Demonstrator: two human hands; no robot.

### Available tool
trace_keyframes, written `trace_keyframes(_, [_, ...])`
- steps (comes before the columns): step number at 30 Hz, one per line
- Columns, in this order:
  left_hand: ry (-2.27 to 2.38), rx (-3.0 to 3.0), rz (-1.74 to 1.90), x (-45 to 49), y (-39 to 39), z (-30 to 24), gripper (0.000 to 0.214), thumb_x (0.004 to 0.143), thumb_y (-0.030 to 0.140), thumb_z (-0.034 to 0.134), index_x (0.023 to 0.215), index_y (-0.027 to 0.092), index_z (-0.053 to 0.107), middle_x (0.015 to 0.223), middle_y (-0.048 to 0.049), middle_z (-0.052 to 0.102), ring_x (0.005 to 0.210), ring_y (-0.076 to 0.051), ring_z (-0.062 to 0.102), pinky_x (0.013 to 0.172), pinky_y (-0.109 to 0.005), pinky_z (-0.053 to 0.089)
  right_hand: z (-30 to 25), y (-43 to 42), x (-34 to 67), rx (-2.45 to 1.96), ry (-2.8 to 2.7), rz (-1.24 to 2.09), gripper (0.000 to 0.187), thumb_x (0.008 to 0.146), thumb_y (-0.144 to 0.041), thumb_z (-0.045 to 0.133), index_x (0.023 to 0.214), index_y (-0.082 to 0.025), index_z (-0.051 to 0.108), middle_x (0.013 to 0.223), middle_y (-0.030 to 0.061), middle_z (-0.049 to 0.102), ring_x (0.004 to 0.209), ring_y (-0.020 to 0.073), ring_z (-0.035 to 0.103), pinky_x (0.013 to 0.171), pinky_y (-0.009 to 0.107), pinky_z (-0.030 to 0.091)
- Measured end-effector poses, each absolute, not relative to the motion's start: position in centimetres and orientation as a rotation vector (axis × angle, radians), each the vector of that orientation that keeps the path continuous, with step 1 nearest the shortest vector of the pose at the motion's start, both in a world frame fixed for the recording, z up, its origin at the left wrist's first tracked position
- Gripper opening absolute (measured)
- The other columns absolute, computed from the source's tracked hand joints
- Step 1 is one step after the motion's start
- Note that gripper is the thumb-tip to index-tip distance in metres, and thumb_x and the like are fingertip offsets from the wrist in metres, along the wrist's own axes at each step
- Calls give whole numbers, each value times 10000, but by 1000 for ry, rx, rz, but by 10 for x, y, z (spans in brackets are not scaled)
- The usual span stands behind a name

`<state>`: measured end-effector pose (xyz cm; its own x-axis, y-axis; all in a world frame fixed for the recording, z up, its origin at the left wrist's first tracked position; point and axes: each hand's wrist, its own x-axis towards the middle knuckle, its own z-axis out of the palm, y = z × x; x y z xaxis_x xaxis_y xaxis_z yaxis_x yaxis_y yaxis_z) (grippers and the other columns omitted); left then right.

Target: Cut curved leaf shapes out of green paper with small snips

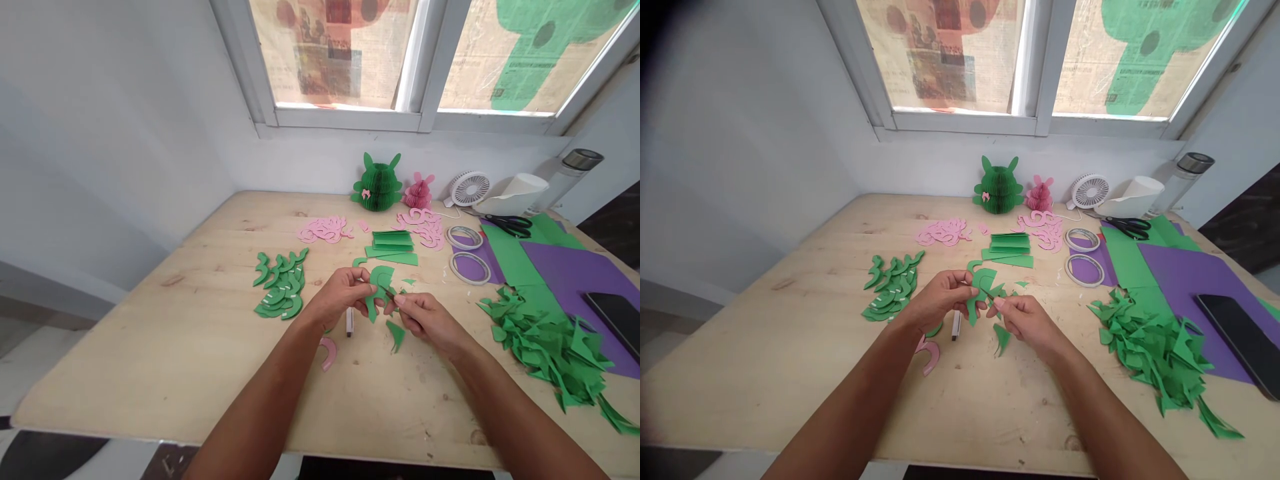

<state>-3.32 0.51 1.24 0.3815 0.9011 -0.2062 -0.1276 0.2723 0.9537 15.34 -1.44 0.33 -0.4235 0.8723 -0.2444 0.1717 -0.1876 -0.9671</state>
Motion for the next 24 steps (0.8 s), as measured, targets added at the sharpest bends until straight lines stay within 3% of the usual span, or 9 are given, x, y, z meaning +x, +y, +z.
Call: trace_keyframes(24, [968, 1062, 863, -32, 5, 12, 137, 659, 203, 642, 665, 150, 515, 564, -19, 615, 569, -147, 628, 453, -200, 451, 0, -14, 153, -1234, -1478, 1692, 419, 803, -525, 494, 739, -131, 620, 403, -95, 261, 383, 65, 175, 412, 237, 120])
